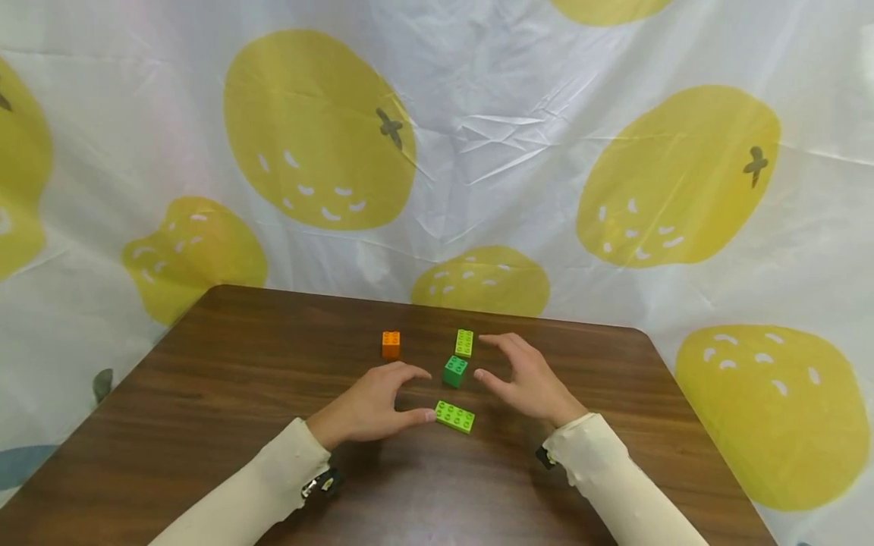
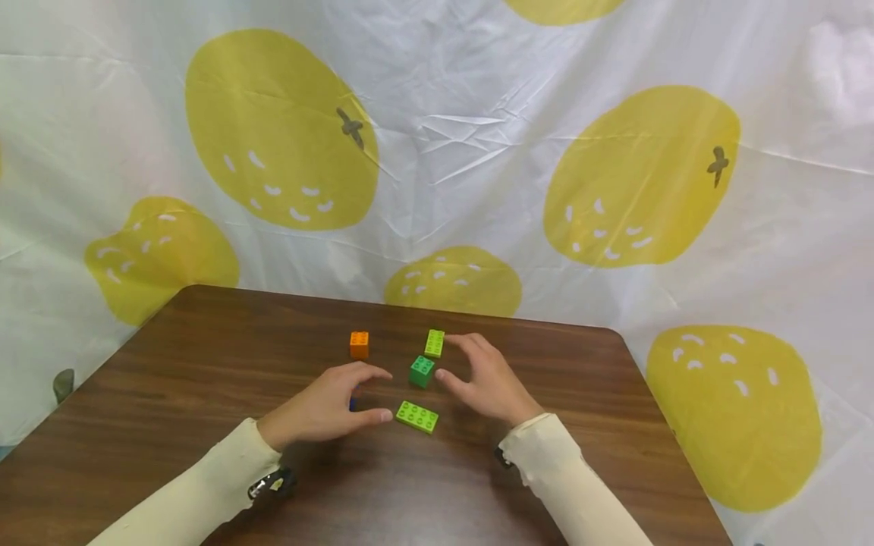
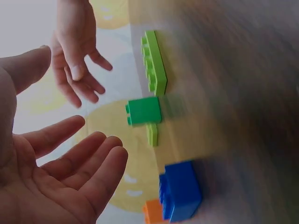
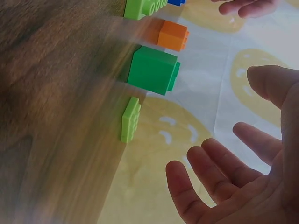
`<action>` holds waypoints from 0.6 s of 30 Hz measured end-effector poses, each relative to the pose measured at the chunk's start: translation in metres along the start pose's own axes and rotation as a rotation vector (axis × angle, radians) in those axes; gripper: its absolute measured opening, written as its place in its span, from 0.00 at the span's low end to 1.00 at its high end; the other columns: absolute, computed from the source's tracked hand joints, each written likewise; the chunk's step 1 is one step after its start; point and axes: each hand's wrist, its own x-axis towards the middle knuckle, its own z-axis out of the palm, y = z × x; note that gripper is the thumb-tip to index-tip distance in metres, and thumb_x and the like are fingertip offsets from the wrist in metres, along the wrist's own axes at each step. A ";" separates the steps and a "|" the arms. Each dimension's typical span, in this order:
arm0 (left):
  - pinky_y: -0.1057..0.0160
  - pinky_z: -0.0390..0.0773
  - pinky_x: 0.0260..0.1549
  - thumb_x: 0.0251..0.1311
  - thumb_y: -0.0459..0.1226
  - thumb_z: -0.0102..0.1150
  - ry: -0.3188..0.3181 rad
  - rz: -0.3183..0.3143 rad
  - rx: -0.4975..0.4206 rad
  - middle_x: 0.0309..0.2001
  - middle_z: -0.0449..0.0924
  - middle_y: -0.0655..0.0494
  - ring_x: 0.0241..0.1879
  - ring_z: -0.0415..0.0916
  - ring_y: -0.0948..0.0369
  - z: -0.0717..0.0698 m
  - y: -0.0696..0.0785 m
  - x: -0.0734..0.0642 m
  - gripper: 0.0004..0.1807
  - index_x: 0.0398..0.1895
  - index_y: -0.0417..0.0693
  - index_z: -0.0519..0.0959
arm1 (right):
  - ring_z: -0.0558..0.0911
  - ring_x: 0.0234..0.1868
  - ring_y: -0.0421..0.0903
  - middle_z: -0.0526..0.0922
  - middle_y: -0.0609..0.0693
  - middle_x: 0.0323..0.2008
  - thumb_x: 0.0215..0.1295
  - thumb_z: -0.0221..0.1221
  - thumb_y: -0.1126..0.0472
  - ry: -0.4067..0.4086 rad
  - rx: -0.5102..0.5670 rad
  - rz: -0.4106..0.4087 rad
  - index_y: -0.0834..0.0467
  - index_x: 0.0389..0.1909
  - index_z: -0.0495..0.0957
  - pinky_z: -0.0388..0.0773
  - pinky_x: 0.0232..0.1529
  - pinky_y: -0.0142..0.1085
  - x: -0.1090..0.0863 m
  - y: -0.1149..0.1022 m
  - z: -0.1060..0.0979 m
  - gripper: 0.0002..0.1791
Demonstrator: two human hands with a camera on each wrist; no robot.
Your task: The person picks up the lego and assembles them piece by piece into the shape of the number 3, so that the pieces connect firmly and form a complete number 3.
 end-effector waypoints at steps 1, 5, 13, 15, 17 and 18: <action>0.44 0.80 0.62 0.65 0.58 0.69 -0.002 0.002 -0.008 0.63 0.82 0.46 0.61 0.80 0.47 0.002 0.000 0.001 0.34 0.67 0.48 0.78 | 0.82 0.59 0.54 0.80 0.56 0.65 0.70 0.69 0.47 0.001 -0.001 0.003 0.57 0.72 0.73 0.82 0.56 0.51 0.001 0.001 0.001 0.34; 0.45 0.81 0.60 0.67 0.57 0.68 -0.030 -0.004 -0.044 0.62 0.83 0.46 0.61 0.81 0.48 0.011 0.000 0.005 0.33 0.66 0.45 0.79 | 0.79 0.44 0.45 0.82 0.52 0.62 0.69 0.70 0.48 -0.001 -0.002 0.021 0.56 0.69 0.76 0.79 0.46 0.40 0.004 0.002 0.005 0.32; 0.44 0.81 0.61 0.68 0.54 0.69 -0.063 -0.032 -0.091 0.62 0.82 0.45 0.62 0.82 0.48 0.024 0.003 0.014 0.32 0.66 0.44 0.79 | 0.83 0.59 0.56 0.83 0.52 0.60 0.68 0.71 0.50 -0.015 0.064 0.075 0.56 0.66 0.78 0.81 0.57 0.53 0.007 0.001 0.009 0.29; 0.44 0.81 0.61 0.67 0.54 0.69 -0.071 -0.044 -0.096 0.62 0.83 0.46 0.61 0.82 0.48 0.027 0.003 0.016 0.31 0.65 0.44 0.79 | 0.82 0.60 0.57 0.83 0.52 0.59 0.68 0.71 0.50 -0.022 0.074 0.088 0.55 0.66 0.79 0.81 0.58 0.54 0.008 0.002 0.010 0.29; 0.45 0.81 0.61 0.67 0.55 0.70 -0.080 -0.055 -0.101 0.61 0.83 0.47 0.62 0.82 0.49 0.029 0.003 0.018 0.32 0.65 0.45 0.80 | 0.83 0.59 0.56 0.83 0.52 0.58 0.68 0.71 0.49 -0.033 0.081 0.100 0.54 0.66 0.79 0.81 0.56 0.52 0.008 0.002 0.011 0.28; 0.45 0.81 0.61 0.66 0.55 0.70 -0.082 -0.061 -0.103 0.61 0.83 0.47 0.62 0.82 0.49 0.031 0.003 0.019 0.32 0.64 0.45 0.80 | 0.83 0.57 0.55 0.84 0.52 0.57 0.68 0.71 0.49 -0.039 0.080 0.105 0.54 0.65 0.79 0.81 0.54 0.51 0.008 0.002 0.011 0.28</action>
